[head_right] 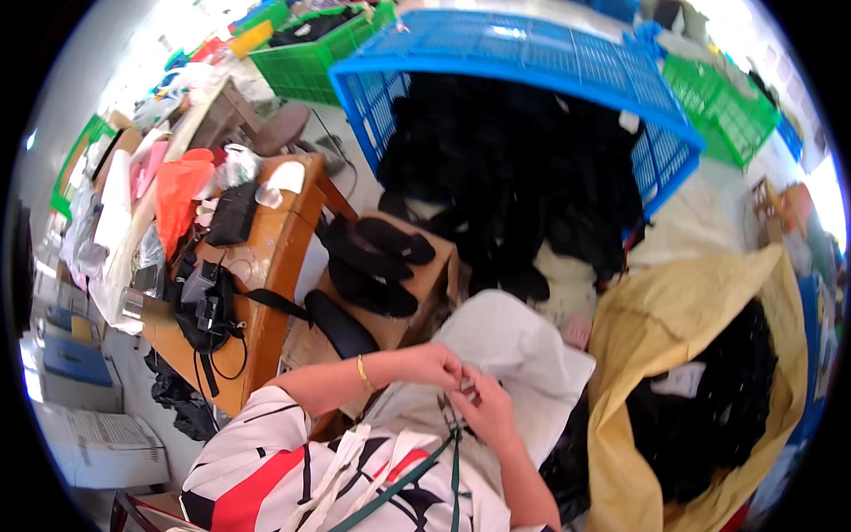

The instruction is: The person is sitting on the floor in a workshop, sewing black slip-on shoes by hand. They use a needle and thread to stitch the shoe uppers, handling the shoes one at a time and occasionally picking up new shoes from a nearby pile.

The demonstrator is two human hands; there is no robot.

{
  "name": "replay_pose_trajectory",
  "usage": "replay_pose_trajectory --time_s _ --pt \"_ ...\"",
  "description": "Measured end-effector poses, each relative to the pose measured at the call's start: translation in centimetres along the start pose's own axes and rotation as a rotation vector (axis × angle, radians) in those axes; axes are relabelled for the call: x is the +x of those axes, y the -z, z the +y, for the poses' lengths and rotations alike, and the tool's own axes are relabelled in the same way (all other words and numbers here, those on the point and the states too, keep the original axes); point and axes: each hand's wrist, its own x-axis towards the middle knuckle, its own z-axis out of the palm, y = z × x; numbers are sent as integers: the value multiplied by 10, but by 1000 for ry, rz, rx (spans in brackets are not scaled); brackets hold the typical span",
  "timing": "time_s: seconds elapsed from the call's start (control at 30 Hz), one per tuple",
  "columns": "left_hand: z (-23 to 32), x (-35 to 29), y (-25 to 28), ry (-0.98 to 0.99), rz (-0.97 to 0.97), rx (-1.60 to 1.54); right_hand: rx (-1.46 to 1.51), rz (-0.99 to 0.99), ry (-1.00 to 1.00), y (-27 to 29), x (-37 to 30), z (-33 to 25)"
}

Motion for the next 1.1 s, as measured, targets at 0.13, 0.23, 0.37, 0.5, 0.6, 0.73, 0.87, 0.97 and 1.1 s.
replay_pose_trajectory --time_s 0.13,0.23,0.37,0.5,0.6,0.73,0.87,0.97,1.1 --pt "14 -10 3 6 -4 14 1 19 -98 4 -6 3" --pt "23 -21 6 -51 76 31 -35 46 1 7 -5 2" --pt "72 -30 7 -383 387 74 244 297 -178 35 2 3" --pt "169 -85 -10 -851 -111 -212 607 431 -173 59 2 -27" --pt "181 -98 -41 -1073 -673 -459 670 434 -144 61 6 -40" --pt "166 -82 -32 -999 -305 -192 614 442 -148 64 -2 -43" --pt "139 -40 -19 -569 581 409 586 350 -146 60 -8 -45" --pt "115 -22 -22 -558 651 313 573 319 -151 56 -8 -49" --pt "99 -13 -16 -522 444 199 561 297 -124 54 -9 -47"
